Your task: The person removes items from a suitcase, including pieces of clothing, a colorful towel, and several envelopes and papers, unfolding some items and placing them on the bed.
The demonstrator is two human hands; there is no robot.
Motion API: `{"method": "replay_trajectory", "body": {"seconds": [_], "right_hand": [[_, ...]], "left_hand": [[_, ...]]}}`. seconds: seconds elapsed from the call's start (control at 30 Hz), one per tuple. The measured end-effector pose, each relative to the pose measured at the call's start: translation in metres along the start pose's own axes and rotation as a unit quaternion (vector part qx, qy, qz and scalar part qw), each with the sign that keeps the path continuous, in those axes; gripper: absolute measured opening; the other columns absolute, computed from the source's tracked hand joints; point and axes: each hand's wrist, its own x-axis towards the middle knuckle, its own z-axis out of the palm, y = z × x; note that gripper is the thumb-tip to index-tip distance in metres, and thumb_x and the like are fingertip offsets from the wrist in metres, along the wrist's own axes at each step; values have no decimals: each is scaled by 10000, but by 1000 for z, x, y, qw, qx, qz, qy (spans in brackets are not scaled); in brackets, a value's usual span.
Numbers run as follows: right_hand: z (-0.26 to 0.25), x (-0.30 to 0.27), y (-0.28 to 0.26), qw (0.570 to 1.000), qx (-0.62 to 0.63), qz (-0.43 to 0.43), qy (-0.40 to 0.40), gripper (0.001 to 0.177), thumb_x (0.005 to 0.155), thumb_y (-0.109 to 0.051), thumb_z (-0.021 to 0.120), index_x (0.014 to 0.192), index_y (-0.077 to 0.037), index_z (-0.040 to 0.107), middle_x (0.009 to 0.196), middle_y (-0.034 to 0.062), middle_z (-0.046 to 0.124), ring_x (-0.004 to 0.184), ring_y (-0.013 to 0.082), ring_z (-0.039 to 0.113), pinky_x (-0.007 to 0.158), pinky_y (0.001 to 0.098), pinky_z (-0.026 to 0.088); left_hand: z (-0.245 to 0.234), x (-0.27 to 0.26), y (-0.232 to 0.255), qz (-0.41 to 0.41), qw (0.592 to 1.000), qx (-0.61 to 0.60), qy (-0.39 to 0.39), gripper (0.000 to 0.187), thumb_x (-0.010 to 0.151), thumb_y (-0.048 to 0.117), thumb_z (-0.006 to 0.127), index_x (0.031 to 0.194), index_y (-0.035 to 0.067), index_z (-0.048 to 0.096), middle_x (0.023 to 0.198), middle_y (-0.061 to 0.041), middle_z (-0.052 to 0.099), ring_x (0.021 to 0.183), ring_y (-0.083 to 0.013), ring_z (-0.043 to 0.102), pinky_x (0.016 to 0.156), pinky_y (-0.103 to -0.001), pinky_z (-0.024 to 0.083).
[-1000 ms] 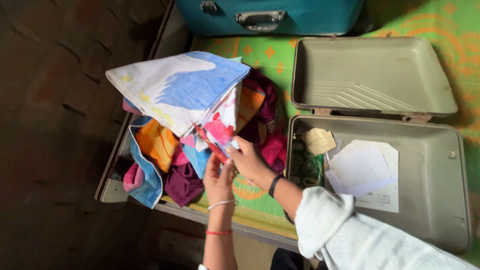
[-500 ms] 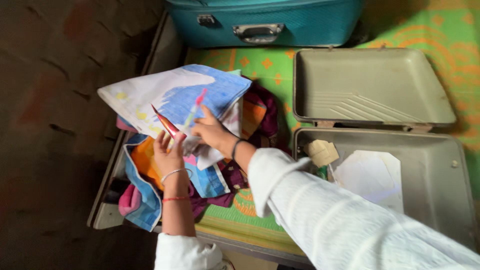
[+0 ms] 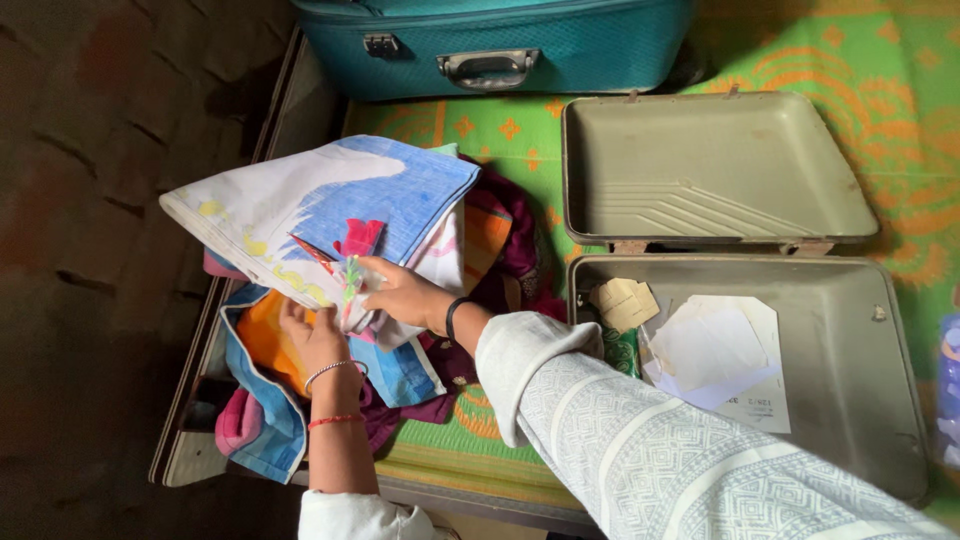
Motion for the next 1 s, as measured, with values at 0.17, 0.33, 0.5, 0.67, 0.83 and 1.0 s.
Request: {"method": "replay_trajectory", "body": {"seconds": [0.17,0.33,0.5,0.67,0.83,1.0], "right_hand": [[-26,-26,22,993,56,-93,53,637,898,-72,693,1495,-82,471,1439,153,573,1220,222,608,988,319,513],[-76,-80,55,948,43,-172,266,376,882,-51,686,1252,-57,623,1208,113,690,1018,187,702,875,304,581],[-140,-158,121,898,-14,-168,407,254,899,-68,720,1147,-61,664,1005,44,689,901,120,637,829,275,536],[-201,-232,175,917,-58,-66,388,263,884,-92,718,1141,-66,671,1023,62,692,950,165,645,853,302,534],[-247,-285,198,904,-251,134,321,311,865,-146,722,1166,-79,679,1110,111,708,1036,247,664,899,347,534],[-278,-317,208,875,-291,212,323,363,847,-200,727,1191,-91,687,1197,160,725,1122,330,684,945,392,533]], "left_hand": [[15,-21,-5,51,965,242,91,841,923,355,750,1584,75,312,1560,-258,341,1426,-437,380,1181,-530,285],[75,-76,-18,65,937,336,64,1001,812,468,821,1576,77,307,1551,-248,344,1396,-440,396,1162,-529,321],[147,-175,-12,85,930,357,5,1031,787,460,871,1556,86,295,1609,-196,272,1466,-424,249,1124,-658,208],[207,-258,-12,55,928,358,-83,942,742,384,879,1508,178,370,1617,-137,284,1460,-380,279,1110,-650,196],[248,-309,-55,151,938,245,-194,799,764,302,815,1456,135,454,1575,-217,322,1400,-430,404,1155,-467,355],[294,-319,-140,28,922,249,-294,716,801,288,814,1430,153,498,1537,-225,339,1356,-424,459,1120,-434,422]]}}
